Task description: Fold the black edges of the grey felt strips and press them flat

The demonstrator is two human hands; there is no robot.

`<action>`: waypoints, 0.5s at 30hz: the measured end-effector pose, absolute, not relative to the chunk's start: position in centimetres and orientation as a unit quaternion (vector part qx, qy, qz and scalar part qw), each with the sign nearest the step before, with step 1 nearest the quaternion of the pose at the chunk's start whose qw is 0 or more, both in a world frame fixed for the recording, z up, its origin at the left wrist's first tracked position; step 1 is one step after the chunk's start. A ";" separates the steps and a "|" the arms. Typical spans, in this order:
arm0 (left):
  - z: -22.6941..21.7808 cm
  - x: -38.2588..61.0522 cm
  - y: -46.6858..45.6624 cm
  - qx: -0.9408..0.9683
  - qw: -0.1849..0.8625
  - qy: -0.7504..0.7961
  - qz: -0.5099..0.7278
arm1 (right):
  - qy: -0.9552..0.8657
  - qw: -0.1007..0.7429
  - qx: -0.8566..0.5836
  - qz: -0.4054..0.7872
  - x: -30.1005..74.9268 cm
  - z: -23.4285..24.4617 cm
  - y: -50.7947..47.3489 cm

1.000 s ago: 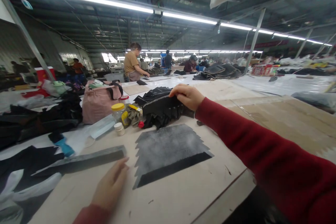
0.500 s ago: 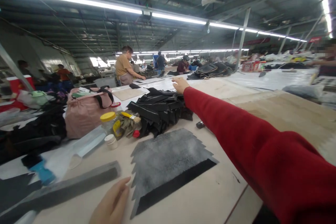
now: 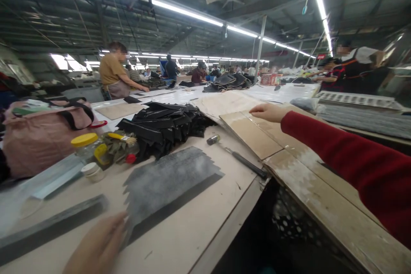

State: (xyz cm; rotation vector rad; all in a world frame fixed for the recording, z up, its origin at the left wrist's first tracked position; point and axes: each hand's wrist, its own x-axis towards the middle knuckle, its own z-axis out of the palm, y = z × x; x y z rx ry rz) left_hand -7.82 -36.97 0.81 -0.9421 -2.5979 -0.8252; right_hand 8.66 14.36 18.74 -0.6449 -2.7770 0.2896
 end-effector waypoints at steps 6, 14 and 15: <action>3.1 -4.7 -32.9 -0.489 0.172 -0.829 -0.209 | -0.988 0.020 -0.058 0.141 9.5 13.7 6.7; 5.1 -0.6 -21.5 -0.545 0.079 -0.818 -0.164 | -0.992 -0.069 0.087 0.063 6.9 10.0 -4.9; 5.0 -0.7 -20.6 -0.537 0.069 -0.825 -0.163 | -0.992 -0.071 0.090 0.059 7.0 9.6 -5.6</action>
